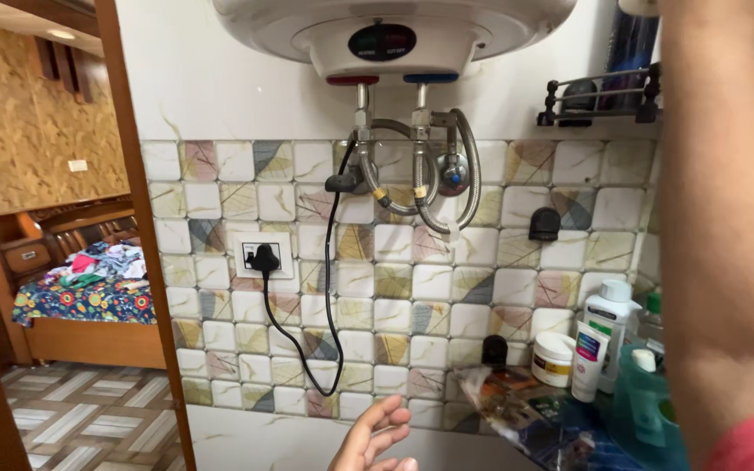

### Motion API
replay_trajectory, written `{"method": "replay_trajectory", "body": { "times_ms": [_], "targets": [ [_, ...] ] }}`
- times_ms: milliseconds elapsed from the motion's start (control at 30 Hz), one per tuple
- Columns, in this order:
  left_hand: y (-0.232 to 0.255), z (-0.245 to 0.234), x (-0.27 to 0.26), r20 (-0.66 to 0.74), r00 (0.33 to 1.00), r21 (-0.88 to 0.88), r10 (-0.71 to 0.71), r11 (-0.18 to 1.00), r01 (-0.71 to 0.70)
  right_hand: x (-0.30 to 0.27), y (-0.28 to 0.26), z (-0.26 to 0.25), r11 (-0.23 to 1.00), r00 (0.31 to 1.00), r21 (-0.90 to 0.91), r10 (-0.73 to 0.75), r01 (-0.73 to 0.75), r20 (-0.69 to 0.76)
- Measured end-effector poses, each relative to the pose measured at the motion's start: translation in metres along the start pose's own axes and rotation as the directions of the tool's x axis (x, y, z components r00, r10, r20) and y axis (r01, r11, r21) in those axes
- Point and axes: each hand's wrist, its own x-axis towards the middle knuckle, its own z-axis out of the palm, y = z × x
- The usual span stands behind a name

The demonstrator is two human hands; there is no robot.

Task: The person wipes a teal toothbrush holder and several bottles with a dark cloth in a bathroom. They pick up each item, wipe it, and place it back on a corner shelf or the toilet tank.

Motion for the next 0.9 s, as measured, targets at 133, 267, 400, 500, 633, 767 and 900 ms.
{"method": "replay_trajectory", "body": {
  "times_ms": [133, 267, 400, 500, 633, 767, 900],
  "targets": [
    [-0.016, 0.005, -0.018, 0.002, 0.999, -0.064, 0.054, 0.997, -0.054, -0.039, -0.030, -0.055, 0.944, 0.999, 0.329, -0.039, 0.025, 0.038],
    [0.007, 0.012, -0.055, 0.065, 0.990, -0.064, 0.126, 0.991, -0.121, -0.089, -0.062, -0.124, 0.764, 0.984, 0.645, -0.094, -0.025, 0.150],
    [0.051, 0.018, -0.115, -0.074, 0.973, 0.108, 0.217, 0.972, -0.209, -0.188, -0.109, -0.216, 0.656, 0.929, 0.732, -0.127, -0.183, 0.347],
    [0.077, 0.012, -0.149, -0.068, 0.913, 0.290, 0.402, 0.884, -0.367, -0.282, -0.161, -0.265, 0.827, 0.844, 0.491, -0.039, -0.274, 0.536],
    [0.082, -0.003, -0.178, -0.034, 0.906, 0.316, 0.421, 0.865, -0.390, -0.392, -0.226, -0.287, 0.635, 0.603, 0.430, 0.072, -0.642, 0.794],
    [0.043, -0.020, -0.207, -0.058, 0.970, 0.258, 0.238, 0.942, -0.215, -0.489, -0.265, -0.294, 0.609, 0.377, 0.187, 0.199, -0.771, 0.905],
    [-0.016, -0.038, -0.231, -0.068, 0.995, -0.163, -0.070, 0.985, 0.058, -0.562, -0.272, -0.300, 0.559, 0.335, 0.242, 0.068, -0.793, 0.940]
  ]
}}
